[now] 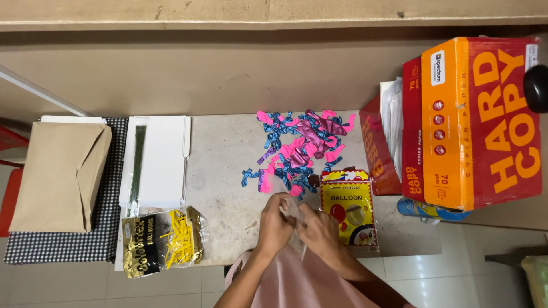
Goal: The person sorts a pile of colorful uninflated balloons on a table, separating them by color. They place the sorted balloons into clear plastic bags and arrange the packages on the table.
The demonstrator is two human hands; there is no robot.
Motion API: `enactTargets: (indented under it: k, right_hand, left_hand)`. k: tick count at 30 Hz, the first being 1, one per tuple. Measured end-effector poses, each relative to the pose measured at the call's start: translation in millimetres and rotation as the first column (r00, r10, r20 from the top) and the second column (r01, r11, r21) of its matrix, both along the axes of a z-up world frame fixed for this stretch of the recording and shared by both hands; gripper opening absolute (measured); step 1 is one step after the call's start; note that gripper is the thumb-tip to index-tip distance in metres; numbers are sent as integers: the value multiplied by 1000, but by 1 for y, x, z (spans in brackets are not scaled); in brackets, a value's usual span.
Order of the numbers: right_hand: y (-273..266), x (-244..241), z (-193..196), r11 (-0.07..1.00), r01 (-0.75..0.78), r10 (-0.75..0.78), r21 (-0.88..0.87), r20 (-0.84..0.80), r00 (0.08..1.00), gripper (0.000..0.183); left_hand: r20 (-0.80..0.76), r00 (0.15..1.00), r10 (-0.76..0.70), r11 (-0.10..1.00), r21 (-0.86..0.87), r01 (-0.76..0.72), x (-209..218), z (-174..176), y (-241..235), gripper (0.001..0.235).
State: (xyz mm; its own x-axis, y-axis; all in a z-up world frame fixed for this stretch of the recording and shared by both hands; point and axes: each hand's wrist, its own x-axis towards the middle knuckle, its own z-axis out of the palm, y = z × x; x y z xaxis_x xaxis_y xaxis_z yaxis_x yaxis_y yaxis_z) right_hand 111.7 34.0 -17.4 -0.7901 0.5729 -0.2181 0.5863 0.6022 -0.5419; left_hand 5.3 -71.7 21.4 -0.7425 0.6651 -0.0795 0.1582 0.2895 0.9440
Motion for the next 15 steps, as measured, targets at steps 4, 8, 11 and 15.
enactTargets:
  k: [4,8,11,15]
  right_hand:
    - [8,-8,-12,1000,-6,3,18,120,993,18]
    - [21,-15,1,997,57,-62,49,111,992,22]
    - [17,-14,-15,999,7,-11,36,130,991,21]
    - [1,-23,-8,999,-42,41,1,126,991,33]
  left_hand:
    - [-42,999,9,1000,-17,-10,-4,-13,-2,58]
    - [-238,971,18,985,-162,-58,-12,-13,-8,66]
    - [-242,970,-19,964,-262,-46,-10,-10,-6,66]
    - [-302,951,-63,989,-144,20,-3,-10,3,78]
